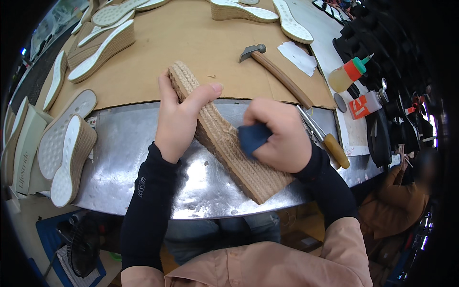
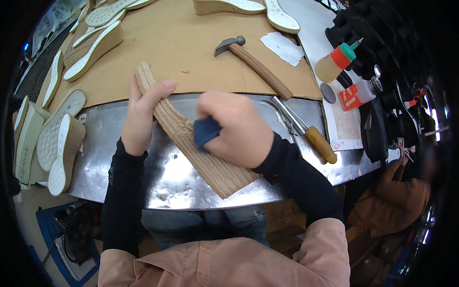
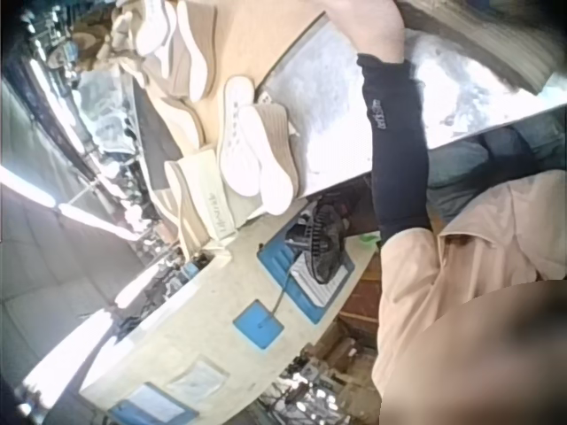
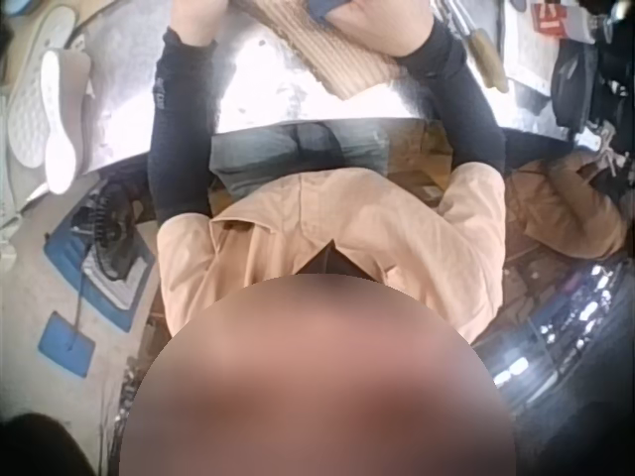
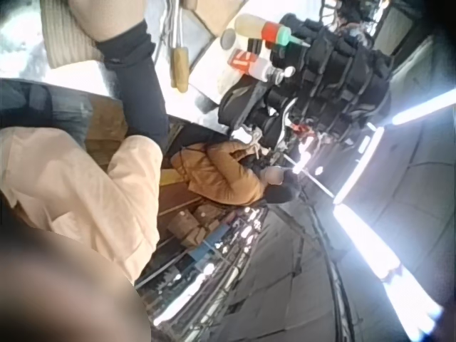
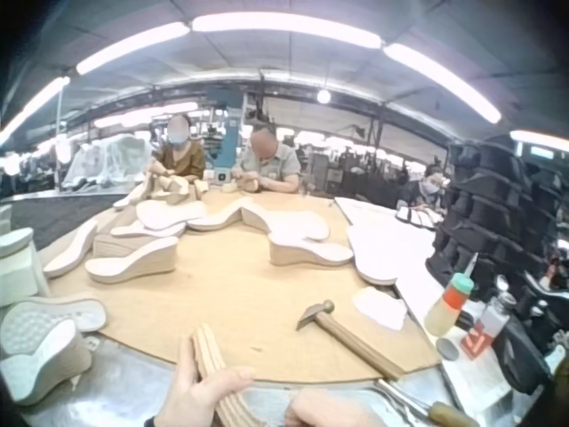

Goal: The person holds a woven wedge heel and rubs its surface with a small blue block, repeatedly smoothing the textured material. The wedge is rotated and repositioned to treat different areas while other shoe parts and tools remain on the table.

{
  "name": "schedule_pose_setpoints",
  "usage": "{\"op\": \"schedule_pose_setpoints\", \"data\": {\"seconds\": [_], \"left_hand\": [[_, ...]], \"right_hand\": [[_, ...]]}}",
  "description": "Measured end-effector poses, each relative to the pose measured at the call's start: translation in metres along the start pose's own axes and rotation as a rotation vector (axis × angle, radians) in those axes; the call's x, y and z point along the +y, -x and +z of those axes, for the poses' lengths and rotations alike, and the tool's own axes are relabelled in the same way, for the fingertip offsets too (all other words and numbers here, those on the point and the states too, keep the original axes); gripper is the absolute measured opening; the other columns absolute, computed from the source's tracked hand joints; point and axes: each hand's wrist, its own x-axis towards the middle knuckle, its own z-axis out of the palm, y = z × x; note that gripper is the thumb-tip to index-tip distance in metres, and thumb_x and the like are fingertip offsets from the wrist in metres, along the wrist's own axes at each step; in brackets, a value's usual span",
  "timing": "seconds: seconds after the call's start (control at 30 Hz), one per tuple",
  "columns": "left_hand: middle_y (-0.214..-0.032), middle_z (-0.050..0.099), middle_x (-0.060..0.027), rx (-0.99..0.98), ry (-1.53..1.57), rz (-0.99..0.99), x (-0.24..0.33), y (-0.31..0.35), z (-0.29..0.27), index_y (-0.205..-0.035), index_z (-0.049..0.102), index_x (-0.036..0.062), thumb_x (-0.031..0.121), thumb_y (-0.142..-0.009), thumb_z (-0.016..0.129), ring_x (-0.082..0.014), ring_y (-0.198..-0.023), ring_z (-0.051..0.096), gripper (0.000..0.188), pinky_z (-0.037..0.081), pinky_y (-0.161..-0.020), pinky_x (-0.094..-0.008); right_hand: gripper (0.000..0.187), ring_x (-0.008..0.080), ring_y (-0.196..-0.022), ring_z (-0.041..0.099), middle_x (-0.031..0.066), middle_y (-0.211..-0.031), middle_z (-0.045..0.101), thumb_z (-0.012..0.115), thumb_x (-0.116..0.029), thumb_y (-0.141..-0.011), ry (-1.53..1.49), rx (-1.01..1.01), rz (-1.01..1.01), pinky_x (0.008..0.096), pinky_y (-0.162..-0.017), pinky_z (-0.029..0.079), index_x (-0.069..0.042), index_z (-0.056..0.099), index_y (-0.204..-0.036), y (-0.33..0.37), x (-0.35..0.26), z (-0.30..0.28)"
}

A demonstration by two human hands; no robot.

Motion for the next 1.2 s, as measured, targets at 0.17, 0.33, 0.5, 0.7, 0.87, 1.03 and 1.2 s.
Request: {"op": "schedule_pose_setpoints", "data": {"seconds": [0.17,0.33,0.5,0.7,0.87,1.03,1.2], "left_hand": [[-0.093,0.054,-0.0093,-0.031,0.018,-0.026,0.0,0.0,-0.002,-0.113,0.038,-0.0011,0.016,-0.076,0.072,-0.0144,-0.083,0.055,0.053,0.047,-0.072,-0.0269],[-0.093,0.054,-0.0092,-0.025,0.018,-0.005,-0.002,0.0,-0.001,-0.115,0.037,-0.0016,0.016,-0.076,0.072,-0.0144,-0.083,0.055,0.055,0.047,-0.073,-0.0266],[-0.094,0.054,-0.0091,-0.026,0.017,-0.008,-0.001,0.0,-0.002,-0.117,0.037,-0.0025,0.016,-0.076,0.072,-0.0145,-0.084,0.055,0.058,0.047,-0.074,-0.0266],[-0.096,0.053,-0.0093,-0.036,0.007,-0.004,-0.002,0.0,-0.002,-0.117,0.036,-0.0029,0.017,-0.076,0.073,-0.0145,-0.085,0.055,0.058,0.047,-0.075,-0.0272],[-0.096,0.052,-0.0094,-0.024,0.041,-0.046,-0.002,-0.001,-0.002,-0.116,0.037,-0.0012,0.017,-0.076,0.072,-0.0142,-0.085,0.054,0.056,0.046,-0.076,-0.027],[-0.096,0.051,-0.0076,-0.035,0.055,-0.025,-0.004,0.0,-0.003,-0.115,0.039,0.0017,0.015,-0.075,0.07,-0.0141,-0.084,0.052,0.052,0.045,-0.075,-0.0272],[-0.09,0.047,-0.0083,-0.035,-0.067,-0.001,-0.005,-0.003,-0.007,-0.14,0.028,0.0042,0.019,-0.077,0.061,-0.0158,-0.072,0.055,0.072,0.051,-0.064,-0.0307]], "right_hand": [[0.011,0.0084,-0.06,0.047,0.0014,-0.066,0.051,0.067,-0.004,-0.075,-0.192,-0.032,0.292,0.0233,-0.055,0.039,-0.001,0.056,-0.077,0.003,-0.006,-0.007],[0.009,0.0125,-0.063,0.055,0.0057,-0.072,0.06,0.066,-0.003,-0.076,-0.266,-0.075,0.238,0.025,-0.06,0.044,0.0,0.062,-0.084,0.003,-0.005,0.005],[0.006,0.0142,-0.064,0.057,0.0071,-0.073,0.062,0.063,-0.001,-0.077,-0.233,-0.101,0.208,0.0253,-0.062,0.045,0.001,0.063,-0.083,0.003,-0.005,-0.002],[0.006,0.0067,-0.068,0.055,0.0014,-0.073,0.06,0.062,0.001,-0.079,-0.373,-0.157,0.477,0.0222,-0.064,0.046,0.001,0.061,-0.084,0.006,-0.008,-0.003],[0.006,0.0035,-0.069,0.053,0.0001,-0.076,0.06,0.062,0.002,-0.079,-0.399,-0.143,0.608,0.0195,-0.062,0.045,0.001,0.06,-0.084,-0.001,0.004,-0.013],[0.011,0.0044,-0.072,0.053,-0.0002,-0.076,0.059,0.063,-0.001,-0.082,-0.56,-0.177,0.369,0.018,-0.064,0.043,0.0,0.06,-0.093,0.004,0.002,-0.01],[0.011,0.0045,-0.07,0.052,-0.0006,-0.076,0.057,0.06,-0.007,-0.087,-0.317,-0.213,0.274,0.0202,-0.063,0.043,0.001,0.06,-0.095,0.006,0.012,-0.012]]}}
